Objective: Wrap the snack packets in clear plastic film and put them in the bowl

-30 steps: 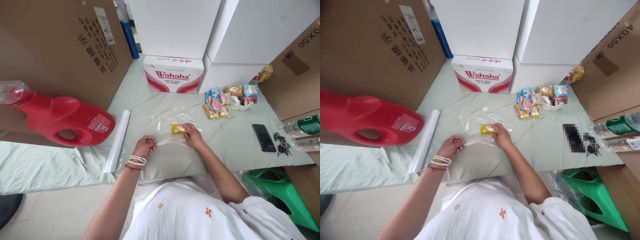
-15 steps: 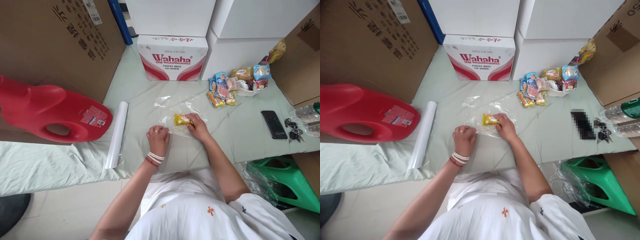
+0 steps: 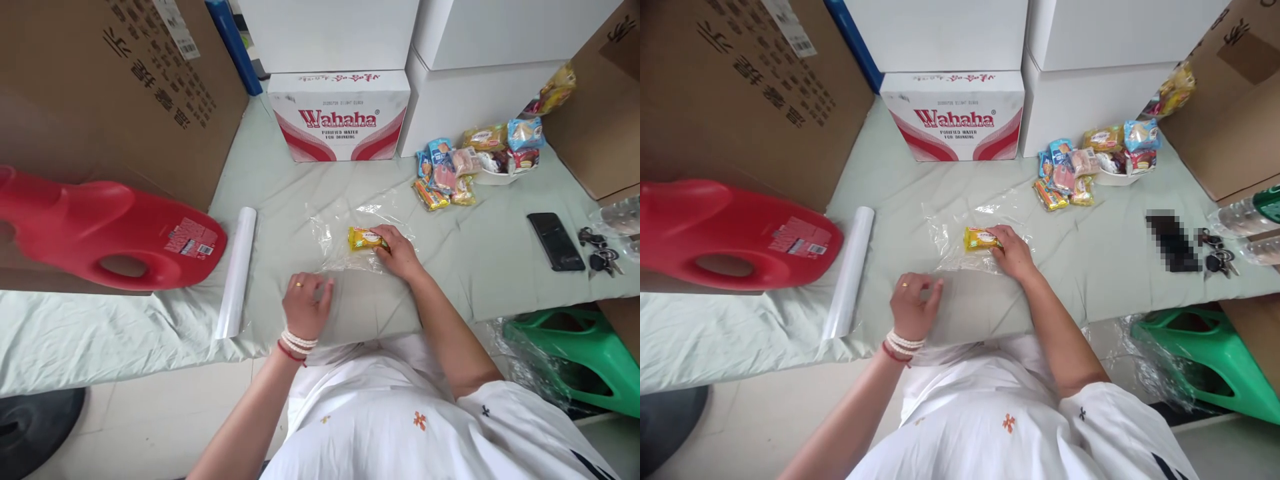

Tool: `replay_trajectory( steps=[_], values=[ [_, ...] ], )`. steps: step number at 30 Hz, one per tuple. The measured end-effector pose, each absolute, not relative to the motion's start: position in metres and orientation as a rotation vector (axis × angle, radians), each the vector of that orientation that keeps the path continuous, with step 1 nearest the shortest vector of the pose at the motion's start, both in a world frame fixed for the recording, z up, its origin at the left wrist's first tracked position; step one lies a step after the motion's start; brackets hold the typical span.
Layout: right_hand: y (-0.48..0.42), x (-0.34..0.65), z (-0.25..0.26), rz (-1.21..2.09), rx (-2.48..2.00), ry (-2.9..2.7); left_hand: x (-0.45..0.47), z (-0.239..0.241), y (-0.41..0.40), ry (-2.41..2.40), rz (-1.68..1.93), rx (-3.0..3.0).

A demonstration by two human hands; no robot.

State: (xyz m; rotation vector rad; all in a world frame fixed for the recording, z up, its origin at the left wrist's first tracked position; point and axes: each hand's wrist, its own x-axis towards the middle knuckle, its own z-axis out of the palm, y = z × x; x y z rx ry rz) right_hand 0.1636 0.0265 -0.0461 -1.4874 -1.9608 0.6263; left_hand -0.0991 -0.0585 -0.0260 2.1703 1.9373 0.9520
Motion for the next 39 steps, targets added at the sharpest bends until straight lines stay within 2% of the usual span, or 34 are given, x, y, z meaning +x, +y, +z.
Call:
replay_trajectory(
  steps=[6, 15, 26, 29, 32, 35, 39],
  values=[
    [0.028, 0.165, -0.051, 0.597, -1.464, -1.964, -0.059, -0.033, -0.042, 1.995, 0.838, 2.364],
    [0.028, 0.165, -0.048, 0.651, -1.455, -1.958, -0.09, -0.043, -0.035, 1.565, 1.05, 2.43],
    [0.027, 0.164, -0.048, 0.659, -1.459, -1.94, -0.121, -0.033, -0.05, 1.463, 1.044, 2.451],
    [0.027, 0.164, -0.048, 0.658, -1.463, -1.939, -0.125, -0.027, -0.056, 1.672, 1.03, 2.183],
    [0.027, 0.164, -0.049, 0.65, -1.468, -1.939, -0.114, -0.016, -0.062, 1.839, 0.976, 1.524],
    [0.028, 0.165, -0.05, 0.638, -1.461, -1.942, -0.091, -0.007, -0.06, 1.667, 0.851, 0.865],
    [0.028, 0.165, -0.05, 0.629, -1.446, -1.945, -0.07, -0.004, -0.048, 1.488, 0.803, 0.547]
  ],
)
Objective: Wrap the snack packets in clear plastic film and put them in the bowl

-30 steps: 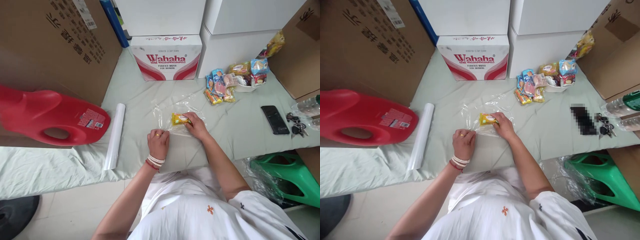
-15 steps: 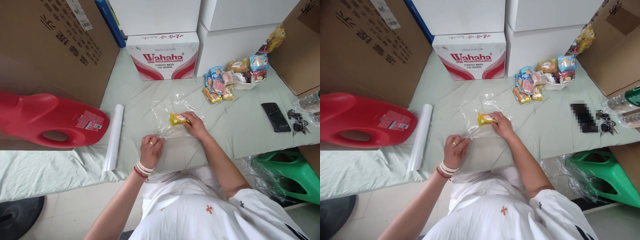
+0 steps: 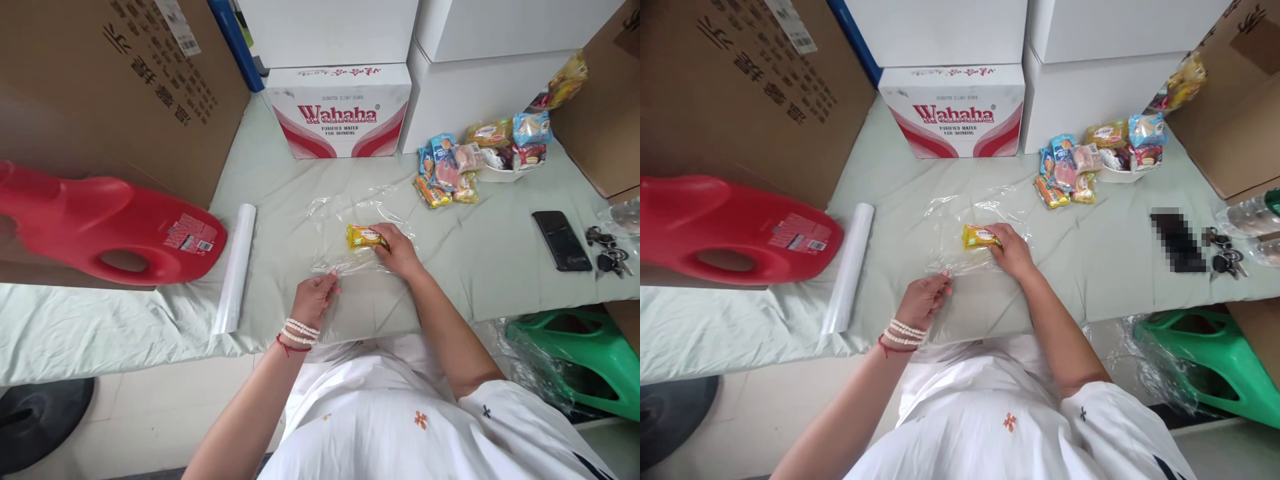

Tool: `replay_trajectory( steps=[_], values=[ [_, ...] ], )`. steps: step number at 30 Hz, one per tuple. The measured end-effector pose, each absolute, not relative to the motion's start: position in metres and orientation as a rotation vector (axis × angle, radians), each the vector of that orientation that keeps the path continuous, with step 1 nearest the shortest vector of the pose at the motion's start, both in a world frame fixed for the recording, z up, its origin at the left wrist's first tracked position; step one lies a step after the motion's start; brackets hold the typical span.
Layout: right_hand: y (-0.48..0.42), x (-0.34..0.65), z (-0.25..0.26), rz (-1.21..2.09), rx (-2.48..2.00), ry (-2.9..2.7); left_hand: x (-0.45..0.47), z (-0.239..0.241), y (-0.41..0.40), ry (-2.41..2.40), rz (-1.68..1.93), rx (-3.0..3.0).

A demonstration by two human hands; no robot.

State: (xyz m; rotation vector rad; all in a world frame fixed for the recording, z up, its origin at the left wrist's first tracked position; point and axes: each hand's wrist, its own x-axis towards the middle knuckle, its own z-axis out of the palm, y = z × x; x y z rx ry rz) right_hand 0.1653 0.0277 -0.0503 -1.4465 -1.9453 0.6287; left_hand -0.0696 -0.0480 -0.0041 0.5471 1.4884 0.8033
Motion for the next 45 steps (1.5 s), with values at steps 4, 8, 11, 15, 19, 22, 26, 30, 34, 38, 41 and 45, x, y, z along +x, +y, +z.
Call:
replay_trajectory(
  steps=[4, 8, 11, 15, 19, 22, 26, 30, 34, 38, 41, 45],
  values=[
    [0.028, 0.165, -0.051, 0.624, -1.433, -1.946, -0.069, -0.005, -0.041, 1.439, 0.805, 0.478],
    [0.028, 0.165, -0.052, 0.638, -1.423, -1.951, -0.076, -0.003, -0.043, 1.403, 0.737, 0.454],
    [0.029, 0.165, -0.052, 0.647, -1.429, -1.951, -0.083, 0.0, -0.045, 1.38, 0.703, 0.451],
    [0.029, 0.166, -0.052, 0.65, -1.434, -1.947, -0.097, 0.007, -0.047, 1.293, 0.645, 0.466],
    [0.029, 0.166, -0.052, 0.65, -1.432, -1.945, -0.112, 0.011, -0.057, 1.312, 0.626, 0.586],
    [0.028, 0.165, -0.052, 0.656, -1.434, -1.935, -0.118, 0.013, -0.066, 1.402, 0.636, 0.702],
    [0.028, 0.164, -0.05, 0.66, -1.443, -1.925, -0.117, 0.02, -0.068, 1.418, 0.695, 0.628],
    [0.028, 0.164, -0.051, 0.659, -1.437, -1.919, -0.107, 0.028, -0.052, 1.391, 0.724, 0.355],
    [0.028, 0.164, -0.051, 0.657, -1.432, -1.93, -0.09, 0.029, -0.027, 1.323, 0.591, 0.215],
    [0.028, 0.164, -0.049, 0.654, -1.433, -1.94, -0.071, 0.023, -0.006, 1.325, 0.586, 0.226],
    [0.028, 0.164, -0.048, 0.66, -1.435, -1.943, -0.064, 0.015, -0.002, 1.315, 0.72, 0.296],
    [0.027, 0.163, -0.046, 0.693, -1.447, -1.939, -0.068, 0.006, -0.011, 1.311, 0.949, 0.306]
  ],
)
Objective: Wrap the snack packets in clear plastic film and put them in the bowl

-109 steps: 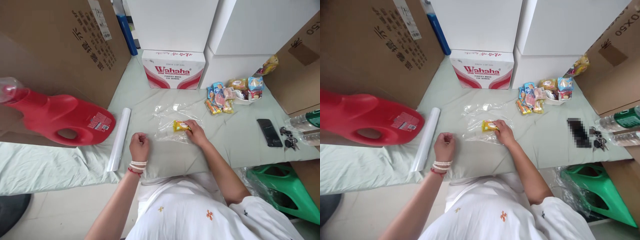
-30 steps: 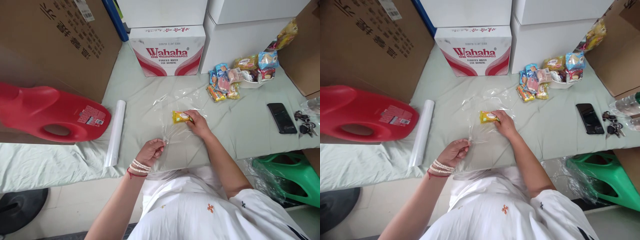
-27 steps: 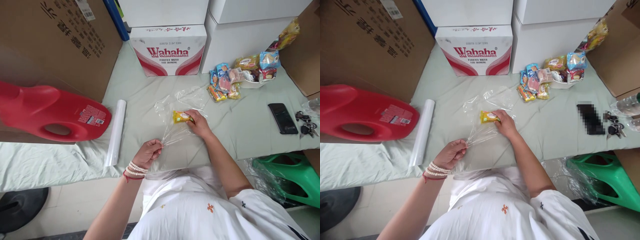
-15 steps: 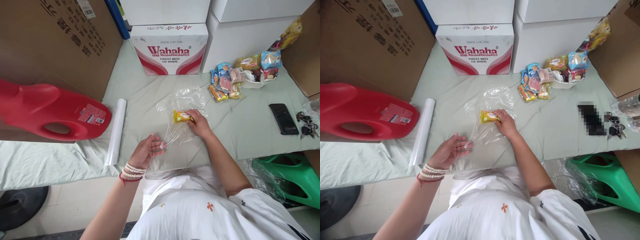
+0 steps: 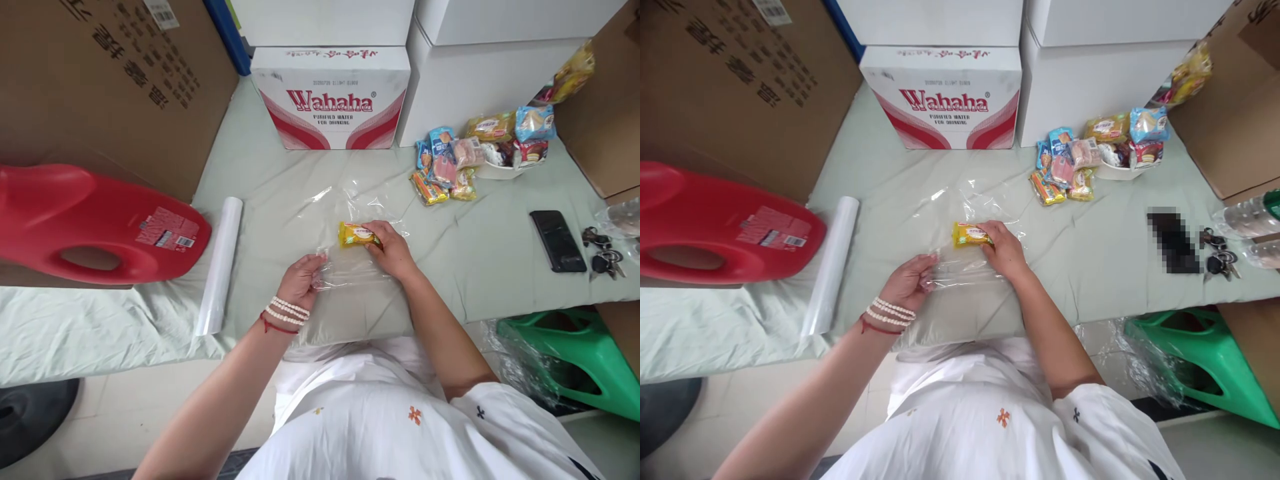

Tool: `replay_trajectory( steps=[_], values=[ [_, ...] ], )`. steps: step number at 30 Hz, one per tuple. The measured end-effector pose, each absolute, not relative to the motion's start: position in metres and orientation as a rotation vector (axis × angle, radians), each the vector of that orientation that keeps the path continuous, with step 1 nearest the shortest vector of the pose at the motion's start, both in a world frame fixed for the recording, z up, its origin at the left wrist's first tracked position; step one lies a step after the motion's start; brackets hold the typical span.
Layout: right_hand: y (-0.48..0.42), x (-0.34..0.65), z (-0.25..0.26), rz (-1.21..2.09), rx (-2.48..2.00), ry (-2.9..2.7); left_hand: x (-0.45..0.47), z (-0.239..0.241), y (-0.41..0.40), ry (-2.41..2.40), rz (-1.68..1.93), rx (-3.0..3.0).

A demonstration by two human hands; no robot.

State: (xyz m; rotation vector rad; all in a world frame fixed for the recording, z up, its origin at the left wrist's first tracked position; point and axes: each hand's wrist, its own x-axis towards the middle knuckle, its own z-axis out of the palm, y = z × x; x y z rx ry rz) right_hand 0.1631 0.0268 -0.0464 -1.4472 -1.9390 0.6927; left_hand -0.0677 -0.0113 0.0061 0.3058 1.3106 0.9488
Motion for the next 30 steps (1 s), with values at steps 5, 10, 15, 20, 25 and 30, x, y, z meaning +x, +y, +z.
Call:
replay_trajectory(
  steps=[5, 10, 15, 20, 25, 30],
  values=[
    [0.025, 0.16, -0.044, 0.723, -1.446, -1.938, -0.074, 0.01, -0.023, 1.316, 1.084, 0.348],
    [0.024, 0.159, -0.044, 0.747, -1.459, -1.939, -0.082, 0.015, -0.019, 1.402, 1.132, 0.372],
    [0.024, 0.159, -0.044, 0.75, -1.454, -1.932, -0.091, 0.004, -0.016, 1.519, 1.144, 0.432],
    [0.024, 0.158, -0.045, 0.74, -1.451, -1.926, -0.094, -0.002, -0.021, 1.521, 1.235, 0.387],
    [0.025, 0.158, -0.046, 0.724, -1.45, -1.931, -0.1, 0.008, -0.022, 1.362, 0.939, 0.382],
    [0.026, 0.159, -0.046, 0.733, -1.446, -1.933, -0.103, 0.011, -0.019, 1.3, 0.922, 0.344]
  ],
)
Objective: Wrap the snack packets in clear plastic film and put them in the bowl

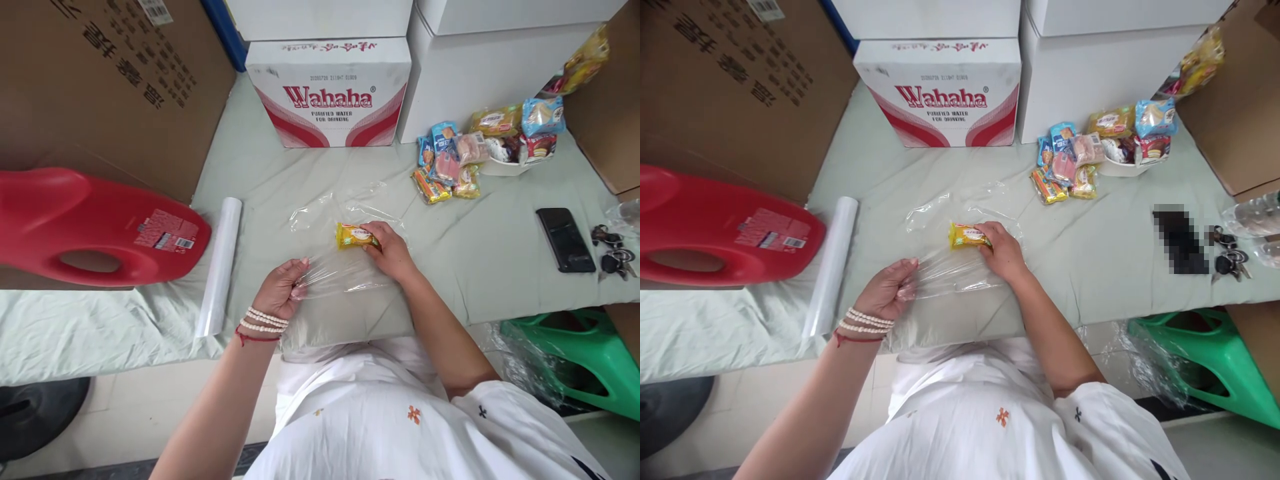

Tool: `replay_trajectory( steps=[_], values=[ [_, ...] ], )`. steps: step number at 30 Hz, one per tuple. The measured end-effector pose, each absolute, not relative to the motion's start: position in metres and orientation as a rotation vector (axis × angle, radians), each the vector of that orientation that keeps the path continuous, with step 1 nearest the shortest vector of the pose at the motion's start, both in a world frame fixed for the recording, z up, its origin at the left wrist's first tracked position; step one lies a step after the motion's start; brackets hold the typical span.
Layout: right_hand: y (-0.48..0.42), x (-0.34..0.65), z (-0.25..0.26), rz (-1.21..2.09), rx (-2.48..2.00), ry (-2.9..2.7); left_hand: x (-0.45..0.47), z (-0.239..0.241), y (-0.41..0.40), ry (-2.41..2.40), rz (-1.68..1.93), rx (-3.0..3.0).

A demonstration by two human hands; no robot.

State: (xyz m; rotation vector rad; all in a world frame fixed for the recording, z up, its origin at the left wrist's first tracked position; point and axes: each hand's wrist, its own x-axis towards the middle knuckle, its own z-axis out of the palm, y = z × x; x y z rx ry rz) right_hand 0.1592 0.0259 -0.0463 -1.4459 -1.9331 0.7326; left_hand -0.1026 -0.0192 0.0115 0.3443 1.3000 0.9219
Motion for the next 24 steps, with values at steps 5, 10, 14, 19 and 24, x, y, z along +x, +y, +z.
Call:
replay_trajectory(
  steps=[5, 10, 14, 19, 24],
  values=[
    [0.026, 0.159, -0.046, 0.74, -1.445, -1.939, -0.109, 0.01, -0.024, 1.263, 1.003, 0.328],
    [0.026, 0.16, -0.045, 0.761, -1.437, -1.912, -0.112, 0.008, -0.031, 1.286, 1.068, 0.356],
    [0.026, 0.16, -0.045, 0.77, -1.433, -1.909, -0.11, -0.001, -0.035, 1.412, 1.097, 0.425],
    [0.026, 0.16, -0.047, 0.745, -1.429, -1.903, -0.113, -0.011, -0.038, 1.71, 1.242, 0.561],
    [0.026, 0.16, -0.048, 0.731, -1.445, -1.904, -0.12, -0.001, -0.032, 1.735, 1.028, 0.674]
  ],
)
